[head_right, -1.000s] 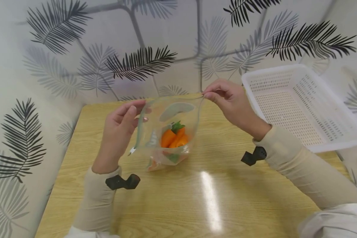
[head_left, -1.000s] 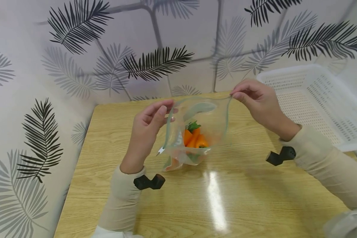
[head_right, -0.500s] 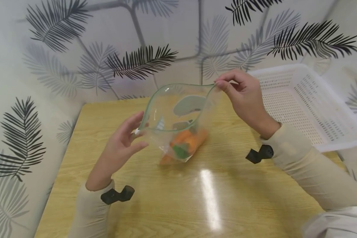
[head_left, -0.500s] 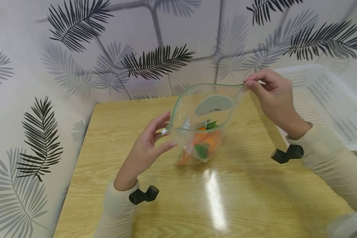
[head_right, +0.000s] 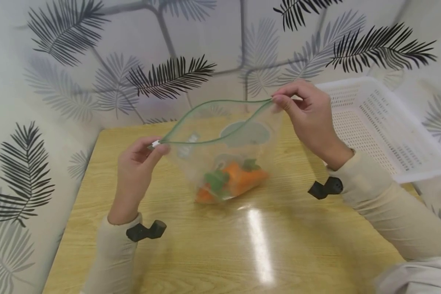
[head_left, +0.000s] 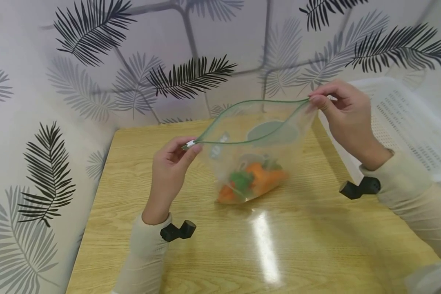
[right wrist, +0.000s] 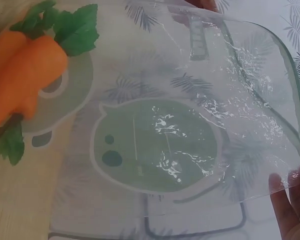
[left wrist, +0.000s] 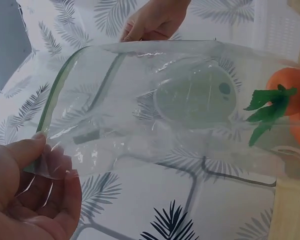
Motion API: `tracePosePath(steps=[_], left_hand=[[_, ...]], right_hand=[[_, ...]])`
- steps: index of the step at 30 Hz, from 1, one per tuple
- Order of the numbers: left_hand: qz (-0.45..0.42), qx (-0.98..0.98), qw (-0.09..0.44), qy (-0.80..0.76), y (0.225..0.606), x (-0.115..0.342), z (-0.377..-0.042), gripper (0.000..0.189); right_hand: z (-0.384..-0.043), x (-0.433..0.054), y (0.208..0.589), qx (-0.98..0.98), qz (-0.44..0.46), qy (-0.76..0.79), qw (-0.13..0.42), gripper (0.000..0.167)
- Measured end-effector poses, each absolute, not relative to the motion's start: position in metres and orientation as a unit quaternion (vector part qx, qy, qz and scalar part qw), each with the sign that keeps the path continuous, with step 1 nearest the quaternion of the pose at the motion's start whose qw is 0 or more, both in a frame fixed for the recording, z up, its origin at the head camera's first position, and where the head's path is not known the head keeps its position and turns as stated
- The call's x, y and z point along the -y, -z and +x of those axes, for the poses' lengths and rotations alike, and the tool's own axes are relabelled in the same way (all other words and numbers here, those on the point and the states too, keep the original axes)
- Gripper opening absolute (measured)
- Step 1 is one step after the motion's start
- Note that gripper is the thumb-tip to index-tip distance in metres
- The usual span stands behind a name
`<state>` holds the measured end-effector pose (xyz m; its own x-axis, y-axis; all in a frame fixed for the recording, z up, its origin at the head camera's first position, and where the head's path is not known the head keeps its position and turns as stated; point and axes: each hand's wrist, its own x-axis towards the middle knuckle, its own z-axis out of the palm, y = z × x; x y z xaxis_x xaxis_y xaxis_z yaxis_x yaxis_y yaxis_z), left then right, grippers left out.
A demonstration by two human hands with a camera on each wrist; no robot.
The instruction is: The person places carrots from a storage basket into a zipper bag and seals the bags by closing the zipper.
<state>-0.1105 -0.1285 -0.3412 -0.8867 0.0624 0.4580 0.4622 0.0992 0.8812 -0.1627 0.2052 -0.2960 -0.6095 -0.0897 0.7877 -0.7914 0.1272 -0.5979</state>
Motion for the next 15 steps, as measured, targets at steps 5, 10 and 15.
tracePosePath(steps=[5, 10, 15], left_hand=[[-0.169, 0.721, 0.172, 0.650, 0.331, 0.130, -0.112, 0.019], [-0.155, 0.714, 0.190, 0.656, 0.322, 0.132, -0.116, 0.016], [-0.147, 0.723, 0.218, 0.639, 0.315, 0.136, -0.121, 0.012]], right_hand=[[-0.160, -0.210, 0.291, 0.688, 0.311, -0.578, 0.309, 0.011], [-0.159, -0.214, 0.287, 0.700, 0.308, -0.564, 0.311, 0.013], [-0.157, -0.218, 0.286, 0.722, 0.302, -0.538, 0.314, 0.012]])
